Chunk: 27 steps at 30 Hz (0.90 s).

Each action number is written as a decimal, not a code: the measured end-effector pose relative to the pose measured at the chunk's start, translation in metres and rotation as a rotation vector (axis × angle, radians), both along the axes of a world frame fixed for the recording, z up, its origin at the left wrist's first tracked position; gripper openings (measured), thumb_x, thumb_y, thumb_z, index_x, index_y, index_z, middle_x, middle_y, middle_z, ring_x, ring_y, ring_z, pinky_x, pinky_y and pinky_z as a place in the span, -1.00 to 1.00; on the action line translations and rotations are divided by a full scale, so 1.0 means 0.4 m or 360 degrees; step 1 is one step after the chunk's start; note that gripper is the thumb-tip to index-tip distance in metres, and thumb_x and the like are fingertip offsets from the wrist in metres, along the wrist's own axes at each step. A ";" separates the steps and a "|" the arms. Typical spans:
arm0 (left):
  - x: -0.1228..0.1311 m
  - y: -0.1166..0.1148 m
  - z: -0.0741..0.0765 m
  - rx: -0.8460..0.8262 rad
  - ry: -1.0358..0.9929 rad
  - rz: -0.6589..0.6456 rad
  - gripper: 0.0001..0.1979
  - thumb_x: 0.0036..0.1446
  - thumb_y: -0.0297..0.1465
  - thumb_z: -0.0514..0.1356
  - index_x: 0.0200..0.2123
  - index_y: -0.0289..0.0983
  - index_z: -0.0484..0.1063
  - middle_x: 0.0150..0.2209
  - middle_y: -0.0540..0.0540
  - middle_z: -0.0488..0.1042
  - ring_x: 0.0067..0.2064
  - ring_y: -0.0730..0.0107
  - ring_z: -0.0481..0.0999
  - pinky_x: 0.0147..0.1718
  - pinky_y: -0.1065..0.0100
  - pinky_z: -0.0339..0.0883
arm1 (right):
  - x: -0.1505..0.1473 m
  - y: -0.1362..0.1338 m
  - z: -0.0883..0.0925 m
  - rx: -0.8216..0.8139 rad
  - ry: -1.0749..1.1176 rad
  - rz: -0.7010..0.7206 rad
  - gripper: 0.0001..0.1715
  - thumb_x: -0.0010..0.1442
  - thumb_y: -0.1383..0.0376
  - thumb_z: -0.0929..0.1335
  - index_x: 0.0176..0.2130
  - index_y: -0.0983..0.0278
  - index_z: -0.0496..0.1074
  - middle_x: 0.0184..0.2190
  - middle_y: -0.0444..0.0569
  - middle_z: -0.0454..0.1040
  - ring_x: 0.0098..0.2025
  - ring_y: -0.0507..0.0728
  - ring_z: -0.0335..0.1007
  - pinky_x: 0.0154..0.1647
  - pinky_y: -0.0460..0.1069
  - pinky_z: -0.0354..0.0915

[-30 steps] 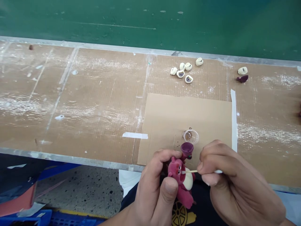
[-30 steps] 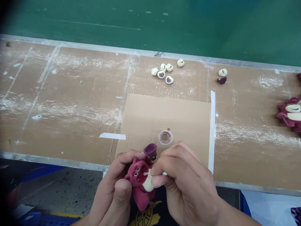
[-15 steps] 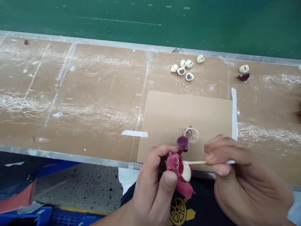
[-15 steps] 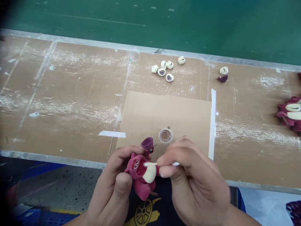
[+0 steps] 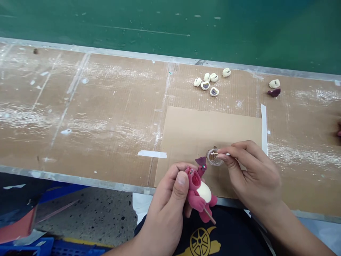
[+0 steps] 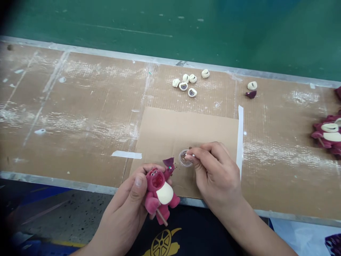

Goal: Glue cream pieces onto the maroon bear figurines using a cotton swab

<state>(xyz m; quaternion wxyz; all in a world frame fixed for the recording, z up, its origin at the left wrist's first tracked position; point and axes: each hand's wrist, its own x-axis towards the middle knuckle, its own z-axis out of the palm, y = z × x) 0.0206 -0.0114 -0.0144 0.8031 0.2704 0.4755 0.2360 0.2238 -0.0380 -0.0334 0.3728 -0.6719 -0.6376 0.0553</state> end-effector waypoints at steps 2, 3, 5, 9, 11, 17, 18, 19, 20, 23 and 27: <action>0.002 0.004 0.003 -0.0013 -0.0022 -0.0008 -0.47 0.46 0.11 0.12 0.01 -0.26 0.45 -0.52 -0.05 0.59 -0.51 0.36 0.59 -0.54 0.47 0.31 | 0.001 0.002 -0.004 -0.0011 0.0002 -0.0007 -0.92 0.43 0.41 0.46 -0.12 0.25 0.61 -0.24 -0.06 0.54 -0.26 0.04 0.52 -0.24 -0.07 0.49; 0.004 0.006 0.005 -0.0021 -0.0036 -0.0010 -0.48 0.47 0.11 0.11 0.00 -0.26 0.44 -0.52 -0.07 0.60 -0.53 0.38 0.57 -0.55 0.48 0.31 | 0.001 0.002 -0.003 -0.0013 0.0014 -0.0005 -0.91 0.43 0.42 0.46 -0.12 0.25 0.61 -0.24 -0.06 0.55 -0.25 0.04 0.53 -0.23 -0.06 0.49; 0.007 0.010 0.007 -0.0040 -0.0037 -0.0010 -0.48 0.48 0.10 0.09 -0.02 -0.27 0.44 -0.50 -0.11 0.64 -0.54 0.42 0.53 -0.55 0.50 0.31 | 0.000 -0.001 0.004 -0.0007 0.0108 -0.0009 -0.91 0.43 0.42 0.45 -0.12 0.24 0.60 -0.24 -0.07 0.56 -0.25 0.05 0.53 -0.22 -0.05 0.49; 0.012 0.011 0.007 -0.0048 -0.0060 -0.0016 -0.48 0.48 0.10 0.10 -0.01 -0.27 0.44 -0.46 -0.16 0.69 -0.53 0.42 0.56 -0.53 0.50 0.32 | -0.019 -0.027 0.031 0.0124 0.0540 -0.0178 -0.86 0.42 0.44 0.45 -0.09 0.19 0.57 -0.21 -0.08 0.58 -0.19 0.09 0.53 -0.24 -0.01 0.46; 0.014 0.008 0.007 -0.0052 -0.0095 -0.0027 -0.48 0.47 0.11 0.11 -0.01 -0.27 0.43 -0.43 -0.19 0.71 -0.53 0.41 0.56 -0.53 0.49 0.32 | -0.036 -0.043 0.048 0.0180 0.0732 -0.0205 -0.82 0.40 0.47 0.45 -0.08 0.20 0.57 -0.21 -0.06 0.58 -0.15 0.13 0.53 -0.24 0.01 0.45; 0.024 -0.004 0.003 -0.0028 -0.0086 0.0001 -0.45 0.43 0.14 0.16 -0.02 -0.27 0.45 -0.45 -0.12 0.67 -0.54 0.44 0.50 -0.56 0.49 0.29 | -0.080 -0.036 0.061 0.0094 0.0962 0.0184 -0.79 0.40 0.53 0.41 -0.09 0.24 0.54 -0.28 -0.08 0.57 -0.21 0.11 0.55 -0.17 0.03 0.49; 0.025 -0.004 0.002 -0.0015 -0.0078 0.0010 -0.45 0.42 0.14 0.17 -0.03 -0.27 0.45 -0.48 -0.07 0.63 -0.55 0.45 0.48 -0.57 0.49 0.30 | -0.083 -0.030 0.057 0.0080 0.0935 0.0202 -0.80 0.41 0.53 0.40 -0.10 0.25 0.54 -0.28 -0.09 0.57 -0.22 0.10 0.55 -0.16 0.03 0.49; 0.025 -0.003 0.002 -0.0006 -0.0067 0.0020 -0.45 0.41 0.14 0.18 -0.04 -0.27 0.46 -0.50 -0.03 0.59 -0.56 0.45 0.48 -0.58 0.49 0.29 | -0.085 -0.023 0.054 0.0074 0.0899 0.0214 -0.81 0.41 0.52 0.40 -0.10 0.25 0.53 -0.28 -0.09 0.57 -0.22 0.09 0.55 -0.15 0.03 0.49; 0.025 -0.002 0.001 0.0002 -0.0054 0.0025 -0.44 0.40 0.15 0.19 -0.04 -0.28 0.46 -0.52 0.00 0.55 -0.57 0.45 0.47 -0.58 0.48 0.29 | -0.085 -0.018 0.050 0.0086 0.0859 0.0224 -0.82 0.41 0.52 0.40 -0.11 0.26 0.53 -0.28 -0.10 0.57 -0.22 0.08 0.54 -0.14 0.03 0.49; 0.019 -0.001 0.002 0.0033 -0.0028 0.0025 -0.44 0.39 0.15 0.20 -0.05 -0.27 0.46 -0.56 0.05 0.47 -0.57 0.44 0.47 -0.57 0.47 0.31 | -0.084 -0.012 0.050 0.0090 0.0754 0.0286 -0.82 0.41 0.55 0.39 -0.11 0.29 0.50 -0.28 -0.09 0.57 -0.21 0.07 0.53 -0.15 0.03 0.48; 0.008 -0.008 0.004 0.0063 0.0003 0.0024 -0.46 0.42 0.13 0.18 -0.02 -0.27 0.47 -0.55 0.06 0.45 -0.54 0.45 0.45 -0.53 0.46 0.32 | -0.079 -0.019 0.068 0.0062 0.0652 0.0357 -0.80 0.40 0.57 0.37 -0.15 0.29 0.47 -0.32 -0.09 0.55 -0.24 0.06 0.51 -0.19 0.01 0.47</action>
